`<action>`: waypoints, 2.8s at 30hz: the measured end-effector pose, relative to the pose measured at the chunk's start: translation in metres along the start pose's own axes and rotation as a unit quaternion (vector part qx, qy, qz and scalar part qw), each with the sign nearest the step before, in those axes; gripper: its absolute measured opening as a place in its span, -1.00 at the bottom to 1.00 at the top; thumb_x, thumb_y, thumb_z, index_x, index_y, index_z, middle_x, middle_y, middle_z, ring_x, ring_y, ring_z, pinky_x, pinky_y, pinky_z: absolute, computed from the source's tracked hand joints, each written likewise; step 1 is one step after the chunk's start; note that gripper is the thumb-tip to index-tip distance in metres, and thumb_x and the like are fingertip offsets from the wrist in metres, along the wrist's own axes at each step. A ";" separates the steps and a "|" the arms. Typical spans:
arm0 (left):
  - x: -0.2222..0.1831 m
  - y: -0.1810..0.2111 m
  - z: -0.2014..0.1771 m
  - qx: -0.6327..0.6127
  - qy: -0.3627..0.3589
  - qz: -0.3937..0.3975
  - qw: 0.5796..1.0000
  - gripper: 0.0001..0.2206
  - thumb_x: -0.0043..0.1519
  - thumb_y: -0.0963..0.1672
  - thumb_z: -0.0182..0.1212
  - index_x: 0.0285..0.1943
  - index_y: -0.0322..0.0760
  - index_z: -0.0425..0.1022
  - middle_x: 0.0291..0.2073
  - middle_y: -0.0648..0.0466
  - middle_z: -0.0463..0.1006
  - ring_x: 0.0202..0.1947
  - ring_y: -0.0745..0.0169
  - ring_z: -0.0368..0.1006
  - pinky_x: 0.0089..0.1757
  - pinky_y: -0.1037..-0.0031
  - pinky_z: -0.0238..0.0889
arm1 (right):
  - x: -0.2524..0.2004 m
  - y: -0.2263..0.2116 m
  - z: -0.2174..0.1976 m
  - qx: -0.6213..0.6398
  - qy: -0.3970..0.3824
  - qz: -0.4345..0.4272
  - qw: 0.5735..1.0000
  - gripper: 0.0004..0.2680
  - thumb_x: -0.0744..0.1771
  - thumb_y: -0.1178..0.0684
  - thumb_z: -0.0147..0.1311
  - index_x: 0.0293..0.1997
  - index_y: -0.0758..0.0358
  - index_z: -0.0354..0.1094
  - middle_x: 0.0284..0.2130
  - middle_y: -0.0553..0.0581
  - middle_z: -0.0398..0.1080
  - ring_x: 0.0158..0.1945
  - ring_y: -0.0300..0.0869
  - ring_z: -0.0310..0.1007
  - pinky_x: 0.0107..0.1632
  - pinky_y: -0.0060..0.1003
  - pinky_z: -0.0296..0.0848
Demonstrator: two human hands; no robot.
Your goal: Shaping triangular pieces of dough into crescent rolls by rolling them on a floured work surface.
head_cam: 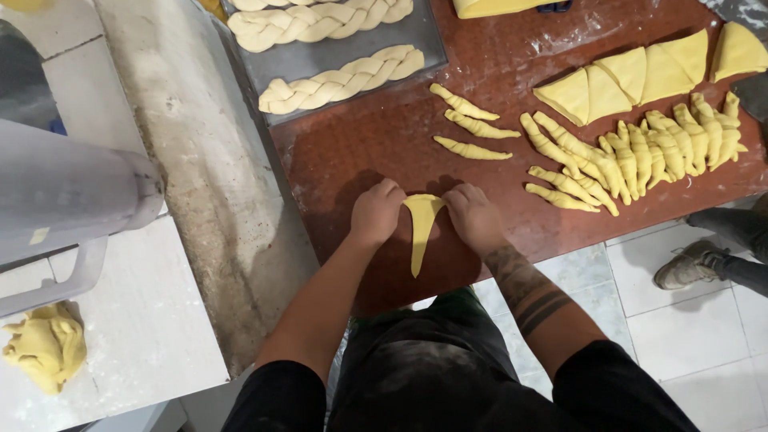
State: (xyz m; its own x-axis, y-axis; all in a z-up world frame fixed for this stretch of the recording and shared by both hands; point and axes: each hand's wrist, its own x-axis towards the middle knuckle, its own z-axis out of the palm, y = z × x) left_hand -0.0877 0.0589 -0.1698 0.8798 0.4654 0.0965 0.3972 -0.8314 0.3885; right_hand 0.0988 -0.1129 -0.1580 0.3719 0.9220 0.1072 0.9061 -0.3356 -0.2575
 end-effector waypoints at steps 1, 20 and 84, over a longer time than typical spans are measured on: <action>-0.001 -0.003 0.010 0.002 0.015 0.023 1.000 -0.94 0.19 -0.14 0.22 -0.28 -0.17 0.43 -0.23 0.08 0.40 -0.30 -0.05 0.52 -0.34 0.31 0.41 | -0.003 0.004 0.001 -0.011 0.076 -0.054 0.996 -0.84 0.28 0.07 0.19 -0.08 -0.06 0.46 -0.08 -0.09 0.41 -0.01 -0.18 0.48 -0.21 -0.37 0.53; -0.062 0.066 -0.030 0.136 0.132 -0.072 0.979 -0.87 0.30 -0.09 0.03 -0.29 -0.16 0.37 -0.46 0.16 0.34 -0.57 0.22 0.38 -0.47 0.54 0.30 | 0.002 0.012 -0.034 0.136 0.001 0.180 0.974 -0.78 0.40 -0.32 0.09 -0.16 -0.07 0.44 -0.27 -0.18 0.37 -0.08 -0.22 0.45 0.05 -0.23 0.29; -0.105 0.097 -0.052 -0.419 -0.157 -0.503 0.739 -0.66 0.36 -0.01 0.12 0.07 -0.36 0.62 -0.35 -0.07 0.68 -0.32 0.05 0.61 -0.26 0.31 0.51 | 0.060 -0.095 0.009 0.014 0.027 -0.037 0.999 -0.29 0.39 -0.50 -0.34 0.54 0.42 -0.07 0.50 0.51 -0.15 0.56 0.34 -0.26 0.46 0.38 -0.21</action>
State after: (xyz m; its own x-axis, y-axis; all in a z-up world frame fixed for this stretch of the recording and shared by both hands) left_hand -0.1549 -0.0547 -0.0945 0.3186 0.5180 -0.7938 0.7062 0.4289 0.5633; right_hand 0.0328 -0.0241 -0.1356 0.3152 0.9319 0.1793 0.9258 -0.2605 -0.2740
